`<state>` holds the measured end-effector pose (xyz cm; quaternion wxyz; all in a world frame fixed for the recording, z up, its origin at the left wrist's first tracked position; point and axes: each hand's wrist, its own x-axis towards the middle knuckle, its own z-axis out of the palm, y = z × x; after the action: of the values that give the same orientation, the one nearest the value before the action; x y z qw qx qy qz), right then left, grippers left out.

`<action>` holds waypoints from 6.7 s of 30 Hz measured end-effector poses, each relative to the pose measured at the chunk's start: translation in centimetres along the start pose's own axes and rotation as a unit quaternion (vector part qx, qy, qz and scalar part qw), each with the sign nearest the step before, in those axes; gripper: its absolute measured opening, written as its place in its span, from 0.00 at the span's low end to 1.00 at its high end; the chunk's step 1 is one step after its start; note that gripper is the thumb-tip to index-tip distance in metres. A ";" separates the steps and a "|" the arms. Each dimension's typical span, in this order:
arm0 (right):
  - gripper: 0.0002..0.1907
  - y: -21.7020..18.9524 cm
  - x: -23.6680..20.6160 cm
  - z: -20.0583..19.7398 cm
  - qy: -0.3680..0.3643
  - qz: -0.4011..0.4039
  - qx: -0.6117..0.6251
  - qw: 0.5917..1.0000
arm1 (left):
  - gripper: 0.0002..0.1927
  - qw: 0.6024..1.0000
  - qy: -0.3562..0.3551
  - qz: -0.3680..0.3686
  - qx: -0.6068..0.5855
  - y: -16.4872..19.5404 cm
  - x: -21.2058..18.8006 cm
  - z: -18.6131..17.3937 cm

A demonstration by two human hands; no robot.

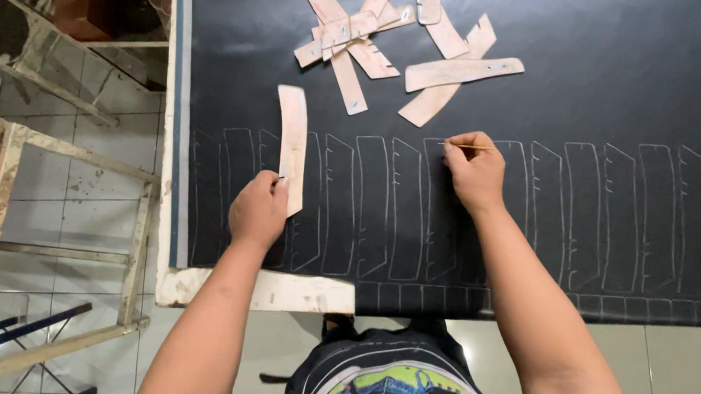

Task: The person uses a wooden pattern and a pencil to trace repeated shapes onto a large black sheet laid on a table. The person repositions the pattern multiple times and draws along its edges to create a series of identical outlines.

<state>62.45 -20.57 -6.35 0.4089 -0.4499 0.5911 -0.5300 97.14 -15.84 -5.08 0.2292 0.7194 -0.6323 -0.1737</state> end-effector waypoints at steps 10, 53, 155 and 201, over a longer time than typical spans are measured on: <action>0.04 0.8 1.0 6.5 0.066 -0.035 -0.091 0.993 | 0.10 0.993 0.042 0.065 0.084 -5.9 1.9 1.1; 0.04 0.5 -12.8 7.2 -0.036 -0.029 -0.068 0.997 | 0.09 0.987 0.077 0.100 0.096 -6.2 -0.1 1.5; 0.04 -1.5 -19.6 30.7 -0.329 -0.012 -0.121 0.937 | 0.10 0.993 0.039 0.116 0.002 -23.0 6.5 -8.6; 0.04 -2.9 -15.1 45.6 -0.456 0.040 -0.063 0.887 | 0.07 0.985 0.109 0.061 -0.118 -32.3 14.5 -11.2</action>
<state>110.41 -17.89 -8.10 0.6249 -0.6429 0.3890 -0.2118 132.04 -25.87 -12.95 0.3901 0.6620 -0.6215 -0.1527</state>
